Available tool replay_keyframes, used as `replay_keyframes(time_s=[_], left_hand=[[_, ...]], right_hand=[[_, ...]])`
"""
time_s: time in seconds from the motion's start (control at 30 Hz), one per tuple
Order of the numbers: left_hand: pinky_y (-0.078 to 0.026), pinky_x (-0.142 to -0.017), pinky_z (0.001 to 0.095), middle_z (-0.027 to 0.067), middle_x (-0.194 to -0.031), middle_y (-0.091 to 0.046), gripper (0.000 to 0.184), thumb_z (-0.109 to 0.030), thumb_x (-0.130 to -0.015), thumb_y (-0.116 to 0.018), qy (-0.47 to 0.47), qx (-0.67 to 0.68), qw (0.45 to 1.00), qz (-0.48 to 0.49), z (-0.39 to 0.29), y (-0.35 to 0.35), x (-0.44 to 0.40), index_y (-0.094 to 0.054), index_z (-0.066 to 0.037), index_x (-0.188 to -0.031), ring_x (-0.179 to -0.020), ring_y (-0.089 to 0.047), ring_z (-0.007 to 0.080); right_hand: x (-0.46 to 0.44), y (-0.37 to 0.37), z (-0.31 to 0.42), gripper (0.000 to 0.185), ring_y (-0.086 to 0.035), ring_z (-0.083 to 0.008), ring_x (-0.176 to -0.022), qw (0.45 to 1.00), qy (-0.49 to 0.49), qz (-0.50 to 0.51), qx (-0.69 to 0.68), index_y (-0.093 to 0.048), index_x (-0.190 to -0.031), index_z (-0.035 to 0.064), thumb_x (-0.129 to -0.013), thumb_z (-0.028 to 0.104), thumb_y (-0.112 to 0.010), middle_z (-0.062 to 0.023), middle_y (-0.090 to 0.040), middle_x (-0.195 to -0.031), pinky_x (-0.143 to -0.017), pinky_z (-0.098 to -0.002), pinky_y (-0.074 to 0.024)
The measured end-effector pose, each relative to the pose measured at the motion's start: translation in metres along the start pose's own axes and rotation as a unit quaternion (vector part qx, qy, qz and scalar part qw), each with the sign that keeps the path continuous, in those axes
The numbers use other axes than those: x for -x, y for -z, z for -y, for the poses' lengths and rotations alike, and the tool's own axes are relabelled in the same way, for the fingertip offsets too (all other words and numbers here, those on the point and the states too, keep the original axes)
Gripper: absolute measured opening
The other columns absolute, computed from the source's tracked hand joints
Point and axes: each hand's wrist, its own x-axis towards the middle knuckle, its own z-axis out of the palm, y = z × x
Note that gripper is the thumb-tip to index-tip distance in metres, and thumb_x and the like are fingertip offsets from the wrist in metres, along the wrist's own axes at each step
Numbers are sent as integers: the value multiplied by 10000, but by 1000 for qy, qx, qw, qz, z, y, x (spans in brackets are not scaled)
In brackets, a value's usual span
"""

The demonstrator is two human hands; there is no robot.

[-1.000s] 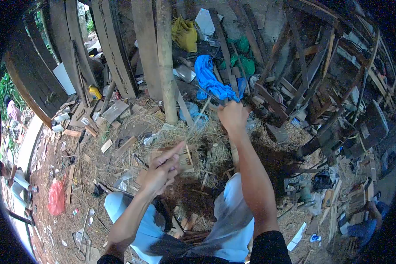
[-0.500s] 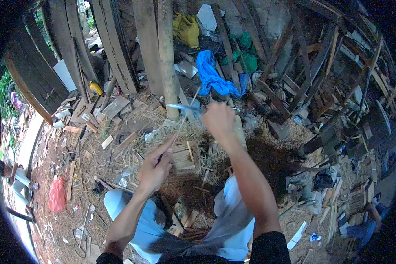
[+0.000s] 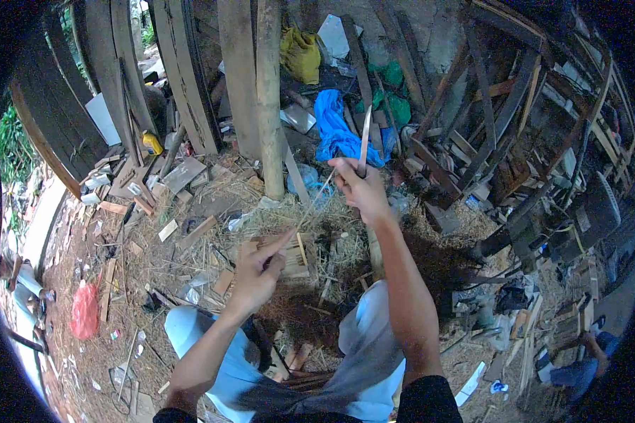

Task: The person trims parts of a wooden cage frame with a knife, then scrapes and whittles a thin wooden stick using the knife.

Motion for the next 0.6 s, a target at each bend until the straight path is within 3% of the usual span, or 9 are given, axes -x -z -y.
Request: replay_keyframes(time_s=[0.03,0.1,0.13,0.2,0.33,0.47,0.53,0.57,0.6], left_hand=[[-426,-886,282,117,-1211,-568,350,-162,-956,-429,1,-1,1000,-1,-4,1,1,-471,-100,-1297,-1013,-572,162],[-479,-643,252,73,-1002,-623,360,-177,-960,-430,116,53,990,65,-17,6,4,-459,-108,-1312,-679,-576,111],[-479,-643,252,73,-1002,-623,360,-177,-960,-430,120,53,990,59,-14,6,3,-459,-108,-1312,-679,-576,111],[-388,-455,219,13,-796,-545,367,-188,-960,-441,149,214,963,70,-6,6,0,-452,-128,-1322,-494,-409,49],[-343,-440,188,-10,-733,-477,368,-189,-955,-455,131,316,939,46,-7,13,-8,-453,-131,-1318,-500,-378,36],[-288,-414,177,-19,-742,-470,379,-174,-946,-472,156,357,921,14,-10,13,-10,-445,-112,-1319,-503,-346,29],[-272,-407,175,-22,-744,-465,388,-172,-944,-474,168,379,910,7,-9,15,-9,-436,-118,-1326,-505,-342,30],[-261,-403,178,-24,-745,-458,396,-172,-943,-474,169,410,896,8,-9,17,-9,-426,-123,-1334,-502,-337,31],[-250,-398,180,-25,-746,-451,405,-172,-943,-473,170,441,881,10,-10,17,-10,-416,-127,-1341,-500,-331,32]], right_hand=[[-2,-1,-2,229,-305,-15,-417,1000,-3,-2,-10,-608,-951,15,-883,232,-588,13,-506,-632,-376,-196,-210],[-1,1,1,220,-312,-15,-418,1000,-11,20,-9,-604,-946,12,-873,219,-599,7,-514,-635,-377,-196,-212],[0,-2,3,211,-319,-15,-419,999,-19,40,-7,-601,-940,9,-863,205,-610,2,-521,-638,-378,-196,-214],[9,-12,3,191,-326,-17,-417,998,-33,60,-9,-603,-924,22,-851,197,-625,4,-531,-645,-380,-197,-211],[22,-37,0,179,-337,-19,-447,984,-79,151,51,-615,-916,55,-867,227,-605,15,-556,-656,-403,-199,-223],[23,-43,5,293,-380,-45,-462,990,7,66,126,-635,-829,45,-863,333,-595,-14,-554,-566,-416,-255,-291],[19,-40,-3,321,-469,-140,-439,908,195,2,371,-646,-716,61,-845,351,-603,-72,-546,-514,-440,-312,-351],[24,-41,-7,240,-562,-269,-468,874,184,11,449,-654,-659,67,-790,266,-627,-141,-559,-533,-488,-364,-431],[26,-46,-15,240,-562,-269,-468,874,184,9,449,-654,-659,67,-790,266,-627,-141,-559,-533,-488,-364,-431]])
